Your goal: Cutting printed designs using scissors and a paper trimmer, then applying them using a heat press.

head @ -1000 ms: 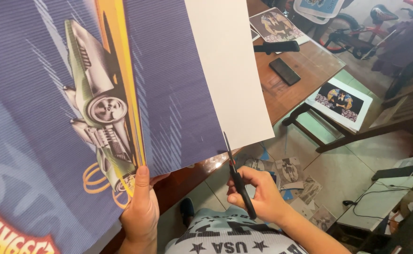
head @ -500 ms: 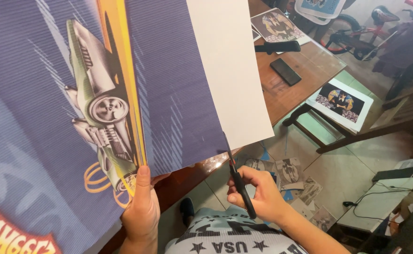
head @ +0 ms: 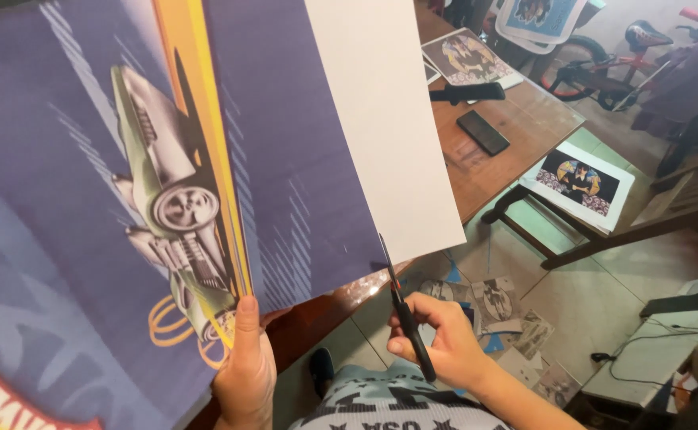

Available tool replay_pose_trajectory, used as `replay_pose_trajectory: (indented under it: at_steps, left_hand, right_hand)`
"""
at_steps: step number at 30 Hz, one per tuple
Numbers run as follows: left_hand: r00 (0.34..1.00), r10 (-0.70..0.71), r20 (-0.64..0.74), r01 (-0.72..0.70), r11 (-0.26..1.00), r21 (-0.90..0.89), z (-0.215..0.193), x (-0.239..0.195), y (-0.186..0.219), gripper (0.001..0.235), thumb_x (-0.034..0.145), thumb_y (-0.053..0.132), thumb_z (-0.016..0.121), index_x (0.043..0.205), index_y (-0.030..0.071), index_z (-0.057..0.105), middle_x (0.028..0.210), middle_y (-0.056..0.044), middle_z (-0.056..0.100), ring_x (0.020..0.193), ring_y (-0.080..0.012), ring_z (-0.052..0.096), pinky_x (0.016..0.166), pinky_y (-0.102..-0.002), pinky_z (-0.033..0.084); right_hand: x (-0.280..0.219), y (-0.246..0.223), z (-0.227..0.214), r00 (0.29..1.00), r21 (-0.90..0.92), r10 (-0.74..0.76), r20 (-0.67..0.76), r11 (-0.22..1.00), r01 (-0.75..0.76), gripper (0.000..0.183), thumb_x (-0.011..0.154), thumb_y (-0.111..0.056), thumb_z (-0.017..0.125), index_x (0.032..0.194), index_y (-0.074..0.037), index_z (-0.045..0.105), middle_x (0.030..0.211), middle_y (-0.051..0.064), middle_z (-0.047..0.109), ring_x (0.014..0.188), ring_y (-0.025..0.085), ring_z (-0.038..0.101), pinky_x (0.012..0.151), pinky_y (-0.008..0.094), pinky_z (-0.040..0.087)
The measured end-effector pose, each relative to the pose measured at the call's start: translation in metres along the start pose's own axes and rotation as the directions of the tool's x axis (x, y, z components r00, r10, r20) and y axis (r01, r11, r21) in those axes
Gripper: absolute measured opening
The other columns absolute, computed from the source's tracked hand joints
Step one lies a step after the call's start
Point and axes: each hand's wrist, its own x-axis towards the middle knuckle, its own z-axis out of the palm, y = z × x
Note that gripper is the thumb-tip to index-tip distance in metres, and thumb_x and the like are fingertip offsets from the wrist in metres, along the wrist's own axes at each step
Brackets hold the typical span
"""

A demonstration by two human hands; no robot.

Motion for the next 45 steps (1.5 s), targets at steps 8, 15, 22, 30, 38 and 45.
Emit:
replay_pose_trajectory:
  at_steps: [8,15,22,30,38,45]
  left_hand:
    - [0.975,0.221,0.023,-0.222,0.970,0.102,0.012,-0.001,0.008,0.063,0.097,0.015,0.056,0.155,0.006,0.034,0.161,-0.011,0.039,0.151,-0.0269,0.039,0.131,-0.044,0.029]
    - [0.968,0.251,-0.010,-0.248,0.960,0.132,0.005,-0.001,0.003,0.059,0.096,0.014,0.057,0.152,0.003,0.039,0.158,-0.011,0.044,0.148,-0.0264,0.043,0.129,-0.043,0.032]
    - [0.951,0.309,-0.020,-0.309,0.951,-0.005,0.003,0.002,-0.009,0.063,0.095,0.008,0.056,0.154,0.002,0.033,0.161,-0.014,0.037,0.152,-0.0287,0.037,0.131,-0.047,0.028]
    - [0.964,-0.233,-0.124,0.239,0.971,0.028,0.004,-0.008,-0.005,0.073,0.087,0.030,0.053,0.155,0.007,0.041,0.150,-0.011,0.054,0.125,-0.0324,0.059,0.079,-0.051,0.058]
    - [0.770,-0.637,-0.025,0.637,0.766,0.093,0.084,-0.030,0.106,0.073,0.097,0.039,0.033,0.125,-0.019,0.067,0.127,-0.036,0.074,0.115,-0.0461,0.072,0.094,-0.050,0.059]
    - [0.762,-0.648,-0.016,0.644,0.754,0.133,0.085,-0.030,0.099,0.071,0.097,0.039,0.035,0.125,-0.018,0.068,0.126,-0.035,0.074,0.113,-0.0449,0.073,0.093,-0.048,0.059]
  right_hand:
    - [-0.006,0.019,0.002,0.996,-0.001,0.068,-0.062,0.998,-0.069,0.026,0.074,-0.033,0.087,0.073,-0.013,0.071,0.069,-0.001,0.073,0.062,0.012,0.061,0.062,0.028,0.052]
    - [-0.005,0.006,0.006,0.998,0.102,0.015,-0.056,0.995,-0.009,0.028,0.079,-0.027,0.086,0.068,-0.010,0.066,0.052,0.002,0.071,0.047,0.010,0.061,0.049,0.026,0.052]
    - [-0.009,0.025,0.009,0.985,0.149,0.147,-0.090,0.980,-0.133,0.034,0.076,-0.025,0.090,0.065,-0.007,0.063,0.046,0.007,0.068,0.040,0.013,0.066,0.042,0.025,0.053]
    - [-0.002,0.029,0.008,0.980,-0.024,0.064,-0.190,0.997,-0.070,0.026,0.070,-0.015,0.091,0.060,-0.009,0.067,0.056,-0.002,0.063,0.051,0.010,0.050,0.049,0.026,0.044]
    - [0.002,0.014,0.005,0.981,0.009,0.043,-0.190,0.999,-0.042,0.019,0.071,-0.016,0.086,0.064,-0.009,0.070,0.061,0.001,0.070,0.056,0.011,0.060,0.055,0.026,0.053]
    - [0.001,0.013,0.007,0.973,0.038,0.118,-0.198,0.993,-0.113,0.018,0.068,-0.014,0.084,0.061,-0.006,0.070,0.057,0.003,0.070,0.053,0.012,0.060,0.053,0.028,0.053]
